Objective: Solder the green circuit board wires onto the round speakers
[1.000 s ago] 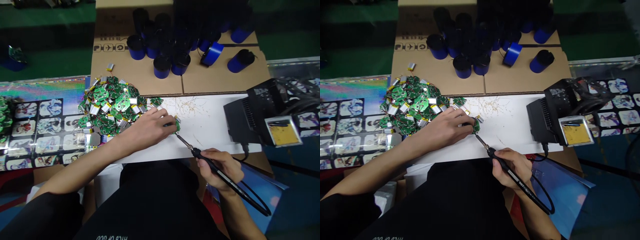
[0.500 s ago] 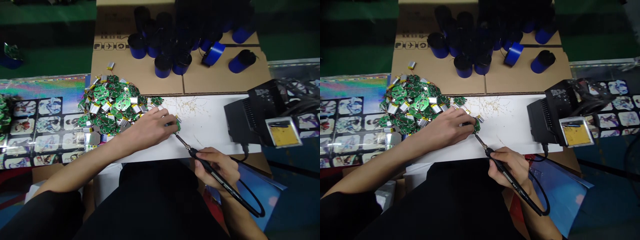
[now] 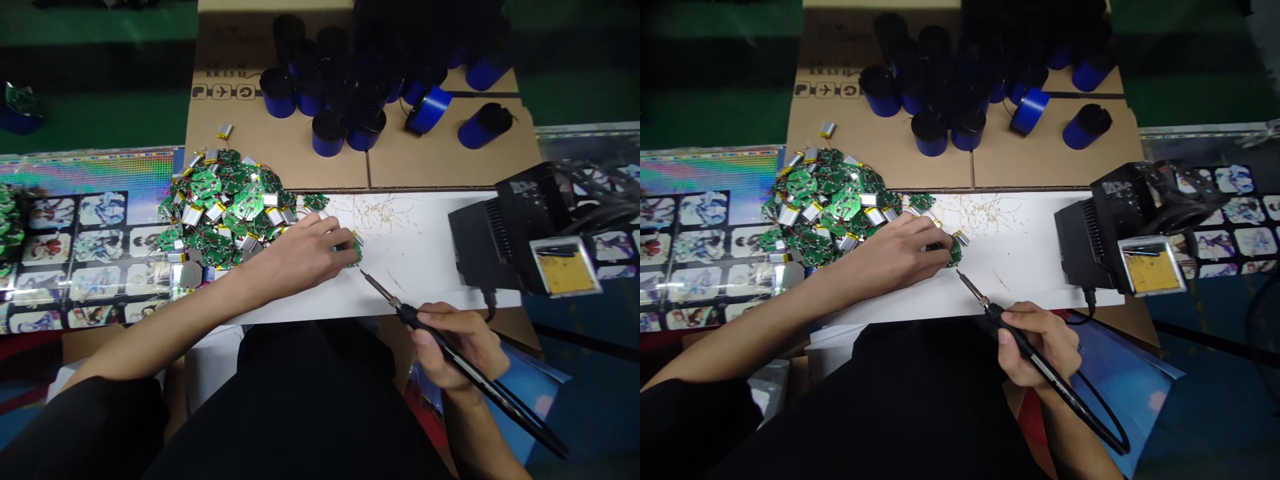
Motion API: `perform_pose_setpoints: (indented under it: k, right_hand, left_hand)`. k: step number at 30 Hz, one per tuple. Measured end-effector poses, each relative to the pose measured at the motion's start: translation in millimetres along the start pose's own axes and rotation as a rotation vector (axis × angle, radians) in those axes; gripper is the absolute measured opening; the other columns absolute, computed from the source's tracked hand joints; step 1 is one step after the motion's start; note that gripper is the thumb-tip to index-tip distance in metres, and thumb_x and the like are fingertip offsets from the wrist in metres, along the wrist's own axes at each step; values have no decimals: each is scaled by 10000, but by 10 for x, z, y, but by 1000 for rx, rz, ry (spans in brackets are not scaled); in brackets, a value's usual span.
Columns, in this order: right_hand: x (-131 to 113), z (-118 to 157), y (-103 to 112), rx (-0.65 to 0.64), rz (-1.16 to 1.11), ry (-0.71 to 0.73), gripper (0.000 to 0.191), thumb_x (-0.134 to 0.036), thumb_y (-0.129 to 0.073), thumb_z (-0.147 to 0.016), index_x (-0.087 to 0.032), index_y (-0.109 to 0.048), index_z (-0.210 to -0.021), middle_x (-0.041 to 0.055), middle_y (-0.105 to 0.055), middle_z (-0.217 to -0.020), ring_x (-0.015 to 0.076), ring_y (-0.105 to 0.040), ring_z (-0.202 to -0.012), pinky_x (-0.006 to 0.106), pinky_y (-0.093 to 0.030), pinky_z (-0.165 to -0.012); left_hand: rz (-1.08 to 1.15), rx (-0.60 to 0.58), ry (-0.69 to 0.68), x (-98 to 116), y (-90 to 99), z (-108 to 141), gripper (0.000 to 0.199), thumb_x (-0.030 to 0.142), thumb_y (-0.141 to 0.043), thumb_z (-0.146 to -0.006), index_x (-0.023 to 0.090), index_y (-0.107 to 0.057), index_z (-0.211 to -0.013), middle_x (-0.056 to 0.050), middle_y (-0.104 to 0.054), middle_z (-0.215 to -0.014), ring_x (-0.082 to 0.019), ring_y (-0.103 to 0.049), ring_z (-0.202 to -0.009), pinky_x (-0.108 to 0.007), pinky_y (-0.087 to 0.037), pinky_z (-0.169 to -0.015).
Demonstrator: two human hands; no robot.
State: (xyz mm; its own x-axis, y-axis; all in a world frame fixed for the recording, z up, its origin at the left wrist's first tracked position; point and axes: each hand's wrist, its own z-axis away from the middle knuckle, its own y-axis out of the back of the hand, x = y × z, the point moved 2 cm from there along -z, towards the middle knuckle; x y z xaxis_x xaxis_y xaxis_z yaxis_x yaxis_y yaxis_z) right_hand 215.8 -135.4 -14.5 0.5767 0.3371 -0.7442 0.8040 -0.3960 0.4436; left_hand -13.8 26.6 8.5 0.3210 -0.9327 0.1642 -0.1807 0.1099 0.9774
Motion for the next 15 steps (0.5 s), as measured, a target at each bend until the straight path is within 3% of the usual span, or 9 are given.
perform_pose_setpoints:
  k: [6,12,15]
  right_hand:
    - [112,26,65,136,-7,-90,166,-228,-788,-879,-226,-733,-1035,32,-761,-814,186,-744,-611,281,-573,-439]
    - [127,-46,-18,236,38,-50,369,-137,-859,-834,-248,-700,-1148,28,-754,-929,182,-772,-748,293,-661,-591]
    - [168,-40,-109,265,-33,-83,430,-101,-821,-884,-258,-668,-1254,28,-781,-1005,162,-785,-720,288,-665,-597]
  left_hand:
    - [0,-5,-7,-2,1,-5,166,202,-557,-1100,215,-720,-1067,-58,-745,-1206,-233,-578,-1020,-385,-353,-833]
    - [49,-23,13,-15,11,6,201,210,-526,-1114,206,-722,-1071,-65,-748,-1203,-229,-587,-1030,-379,-378,-854]
    - [132,27,66,-4,-19,64,206,265,-531,-1120,198,-722,-1079,-95,-714,-1287,-250,-603,-1118,-395,-434,-919]
